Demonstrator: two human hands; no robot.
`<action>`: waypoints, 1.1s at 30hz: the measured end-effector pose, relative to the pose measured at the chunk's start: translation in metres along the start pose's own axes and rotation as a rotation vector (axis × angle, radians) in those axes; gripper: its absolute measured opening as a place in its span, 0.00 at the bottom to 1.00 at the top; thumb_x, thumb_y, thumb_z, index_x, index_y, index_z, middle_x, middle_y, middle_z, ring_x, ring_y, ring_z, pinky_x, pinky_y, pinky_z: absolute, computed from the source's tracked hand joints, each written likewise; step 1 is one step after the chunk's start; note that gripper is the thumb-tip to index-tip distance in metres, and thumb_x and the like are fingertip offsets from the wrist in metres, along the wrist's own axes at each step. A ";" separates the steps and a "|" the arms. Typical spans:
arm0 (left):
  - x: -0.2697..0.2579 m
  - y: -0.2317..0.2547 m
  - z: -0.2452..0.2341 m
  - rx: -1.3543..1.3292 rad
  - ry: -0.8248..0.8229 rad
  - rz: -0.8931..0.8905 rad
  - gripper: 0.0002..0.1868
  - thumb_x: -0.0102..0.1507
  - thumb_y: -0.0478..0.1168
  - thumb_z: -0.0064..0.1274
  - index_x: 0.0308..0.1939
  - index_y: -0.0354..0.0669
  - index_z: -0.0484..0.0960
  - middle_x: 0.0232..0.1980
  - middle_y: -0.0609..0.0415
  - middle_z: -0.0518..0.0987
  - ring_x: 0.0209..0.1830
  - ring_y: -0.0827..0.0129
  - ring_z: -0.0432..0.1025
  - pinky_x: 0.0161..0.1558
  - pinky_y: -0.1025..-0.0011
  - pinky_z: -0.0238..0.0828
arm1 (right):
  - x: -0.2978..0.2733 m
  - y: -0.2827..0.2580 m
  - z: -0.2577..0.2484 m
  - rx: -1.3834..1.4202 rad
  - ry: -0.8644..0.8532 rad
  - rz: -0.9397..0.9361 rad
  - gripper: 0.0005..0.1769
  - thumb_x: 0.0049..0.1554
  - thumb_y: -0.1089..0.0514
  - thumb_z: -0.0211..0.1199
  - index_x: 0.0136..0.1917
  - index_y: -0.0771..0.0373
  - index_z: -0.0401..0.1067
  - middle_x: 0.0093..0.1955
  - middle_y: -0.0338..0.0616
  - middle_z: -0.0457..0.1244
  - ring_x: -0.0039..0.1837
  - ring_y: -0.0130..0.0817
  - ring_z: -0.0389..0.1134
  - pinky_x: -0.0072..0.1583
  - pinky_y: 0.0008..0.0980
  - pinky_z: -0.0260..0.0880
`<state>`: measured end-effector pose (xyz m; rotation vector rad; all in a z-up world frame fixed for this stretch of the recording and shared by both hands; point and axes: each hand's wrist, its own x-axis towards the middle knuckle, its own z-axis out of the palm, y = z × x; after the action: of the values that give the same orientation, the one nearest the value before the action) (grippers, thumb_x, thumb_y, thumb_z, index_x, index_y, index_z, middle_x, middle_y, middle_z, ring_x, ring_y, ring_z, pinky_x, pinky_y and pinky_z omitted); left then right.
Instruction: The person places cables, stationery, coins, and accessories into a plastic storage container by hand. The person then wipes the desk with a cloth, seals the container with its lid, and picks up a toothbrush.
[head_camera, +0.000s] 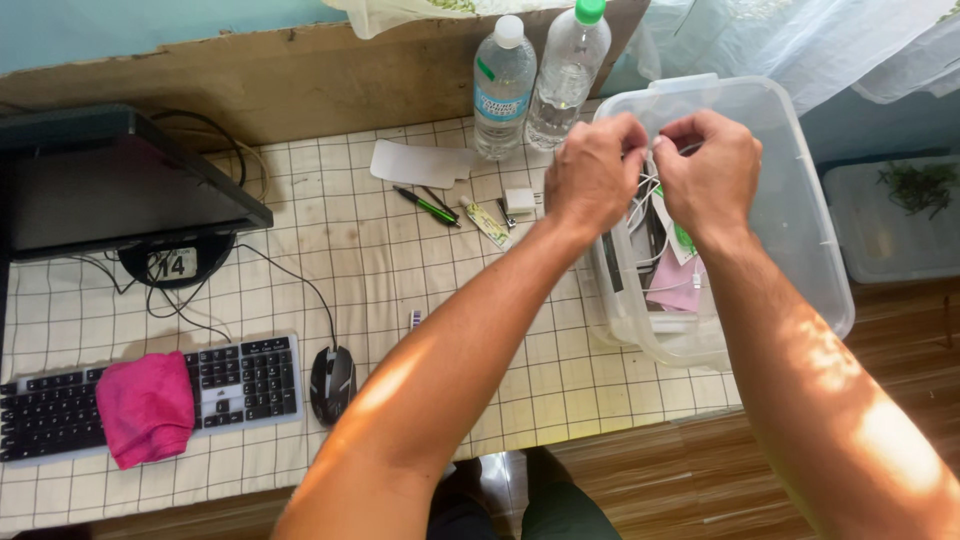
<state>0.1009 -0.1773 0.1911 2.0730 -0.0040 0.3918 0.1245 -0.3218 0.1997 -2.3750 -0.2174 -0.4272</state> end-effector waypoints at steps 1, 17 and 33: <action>-0.002 0.004 0.007 0.009 -0.016 0.008 0.04 0.60 0.42 0.59 0.38 0.49 0.83 0.41 0.56 0.84 0.48 0.57 0.77 0.48 0.58 0.74 | -0.002 0.005 -0.003 -0.022 0.007 0.015 0.06 0.56 0.59 0.71 0.46 0.64 0.81 0.39 0.47 0.72 0.40 0.37 0.74 0.47 0.35 0.72; -0.013 -0.003 0.016 0.045 -0.019 0.061 0.05 0.62 0.42 0.57 0.41 0.50 0.83 0.41 0.57 0.83 0.48 0.59 0.75 0.49 0.59 0.73 | -0.006 0.003 -0.012 -0.007 0.032 0.040 0.07 0.58 0.58 0.70 0.46 0.64 0.80 0.38 0.46 0.71 0.39 0.35 0.73 0.46 0.35 0.72; -0.007 -0.078 -0.074 0.106 0.156 -0.028 0.04 0.62 0.38 0.57 0.40 0.47 0.83 0.40 0.57 0.82 0.46 0.59 0.77 0.45 0.60 0.74 | -0.013 -0.076 0.062 0.211 -0.101 -0.036 0.07 0.56 0.62 0.67 0.48 0.64 0.81 0.40 0.46 0.73 0.40 0.31 0.75 0.46 0.31 0.73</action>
<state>0.0861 -0.0759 0.1574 2.1386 0.1413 0.5458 0.1069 -0.2250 0.1986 -2.1896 -0.3356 -0.2866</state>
